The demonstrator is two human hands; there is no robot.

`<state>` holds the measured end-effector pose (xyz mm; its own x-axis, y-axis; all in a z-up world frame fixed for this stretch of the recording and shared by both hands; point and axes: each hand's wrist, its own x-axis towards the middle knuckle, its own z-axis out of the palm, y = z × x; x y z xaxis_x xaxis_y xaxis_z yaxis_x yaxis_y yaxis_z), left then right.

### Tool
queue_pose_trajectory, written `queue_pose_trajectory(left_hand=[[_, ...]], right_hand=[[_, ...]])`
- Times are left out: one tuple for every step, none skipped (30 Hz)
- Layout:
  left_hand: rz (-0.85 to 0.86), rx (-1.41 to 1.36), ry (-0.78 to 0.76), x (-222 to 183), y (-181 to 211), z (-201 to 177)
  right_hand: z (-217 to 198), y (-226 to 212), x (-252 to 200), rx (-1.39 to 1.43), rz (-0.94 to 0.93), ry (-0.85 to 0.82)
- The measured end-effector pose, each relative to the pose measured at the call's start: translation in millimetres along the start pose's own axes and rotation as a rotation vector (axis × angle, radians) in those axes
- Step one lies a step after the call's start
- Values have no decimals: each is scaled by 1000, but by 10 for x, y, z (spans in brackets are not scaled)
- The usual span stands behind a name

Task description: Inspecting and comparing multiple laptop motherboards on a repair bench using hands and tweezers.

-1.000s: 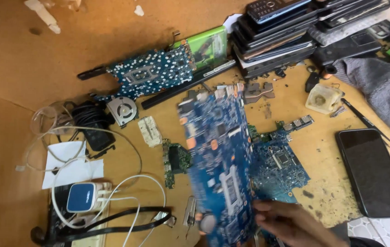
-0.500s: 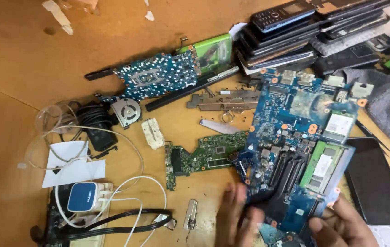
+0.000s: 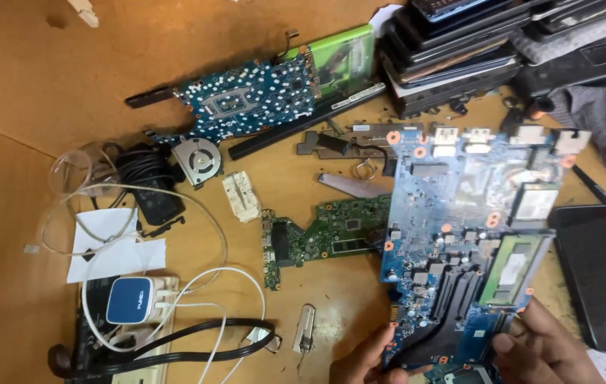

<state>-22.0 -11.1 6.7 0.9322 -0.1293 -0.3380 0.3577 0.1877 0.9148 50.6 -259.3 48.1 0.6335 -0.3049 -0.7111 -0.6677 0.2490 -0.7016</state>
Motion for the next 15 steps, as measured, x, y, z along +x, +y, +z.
queue_pose_trajectory(left_hand=[[-1, 1, 6, -7, 26, -9], [34, -236, -79, -16, 49, -9], [68, -472, -165, -25, 72, -7], [67, -473, -159, -36, 77, -1], [56, -455, -145, -46, 82, 9], [46, -435, -136, -46, 86, 17], [45, -435, -134, -50, 77, 5], [-10, -424, -103, -59, 72, -5], [-65, -414, -72, -67, 67, -13], [-67, -413, -72, -75, 39, -29], [-207, -537, -51, -83, 13, -43], [-347, -661, -29, -83, -12, -58], [-347, -660, -31, -82, -19, -73], [-291, -591, -74, -90, -29, -84], [-236, -522, -117, -97, -39, -97]], right_hand=[[-260, 199, 557, -2, 3, -5], [-620, 475, 1026, 165, 356, -69], [-1042, 845, 1385, 335, 708, -139], [-1151, 963, 1526, 330, 712, -140], [-1263, 1081, 1669, 360, 716, -181], [-1379, 1200, 1811, 393, 718, -222], [-1387, 1210, 1807, 393, 720, -222], [-1403, 1223, 1791, 394, 705, -223], [-1420, 1234, 1775, 396, 689, -223], [-1188, 997, 1523, 398, 690, -222], [-958, 759, 1269, 331, 672, -127], [-727, 513, 1022, 262, 653, -34], [-631, 434, 905, 264, 653, -34], [-538, 357, 784, 250, 607, -18], [-446, 281, 663, 235, 562, -2]])
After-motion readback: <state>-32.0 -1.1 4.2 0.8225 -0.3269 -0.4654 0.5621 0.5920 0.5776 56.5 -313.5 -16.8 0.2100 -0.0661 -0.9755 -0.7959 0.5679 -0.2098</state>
